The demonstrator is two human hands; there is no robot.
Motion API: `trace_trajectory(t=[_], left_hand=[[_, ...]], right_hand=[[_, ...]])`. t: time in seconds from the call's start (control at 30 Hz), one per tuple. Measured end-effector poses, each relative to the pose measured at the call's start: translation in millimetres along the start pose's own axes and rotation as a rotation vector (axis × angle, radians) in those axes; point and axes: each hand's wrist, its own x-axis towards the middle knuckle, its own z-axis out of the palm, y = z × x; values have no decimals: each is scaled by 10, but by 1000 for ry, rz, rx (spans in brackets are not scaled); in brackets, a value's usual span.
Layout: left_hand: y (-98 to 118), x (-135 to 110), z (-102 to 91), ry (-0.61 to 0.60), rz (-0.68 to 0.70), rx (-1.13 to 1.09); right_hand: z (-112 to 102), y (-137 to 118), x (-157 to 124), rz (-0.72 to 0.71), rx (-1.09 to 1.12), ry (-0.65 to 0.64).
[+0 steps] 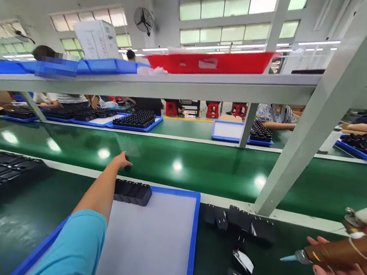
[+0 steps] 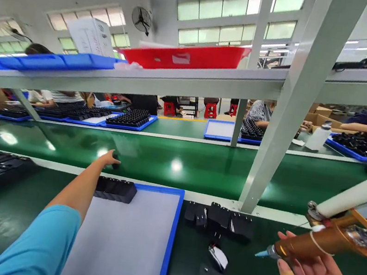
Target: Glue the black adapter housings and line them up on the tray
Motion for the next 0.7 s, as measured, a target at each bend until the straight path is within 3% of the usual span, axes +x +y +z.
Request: trace_trajectory(t=[0.13, 0.23, 0.3, 0.37, 0.47, 0.57, 0.63, 0.7], left_hand=[[3, 61, -80, -3, -3, 33], [110, -39, -343, 104, 56, 28], [217, -266, -591, 176, 126, 5], [336, -667, -824, 209, 234, -63], [505, -1540, -968, 82, 465, -212], [617, -2466, -783, -155, 769, -388], [636, -2953, -558, -340, 864, -409], [602, -3290, -342, -495, 920, -384]], right_hand=[[20, -84, -78, 41, 77, -45], [20, -126, -113, 36, 110, -39], [11, -144, -108, 24, 141, -40], [-2, -159, -84, -9, 208, -33], [-13, -192, -59, -64, 326, 5], [-4, -259, -97, -107, 350, -4], [3, -315, -154, -123, 333, -52], [6, -367, -217, -95, 350, -110]])
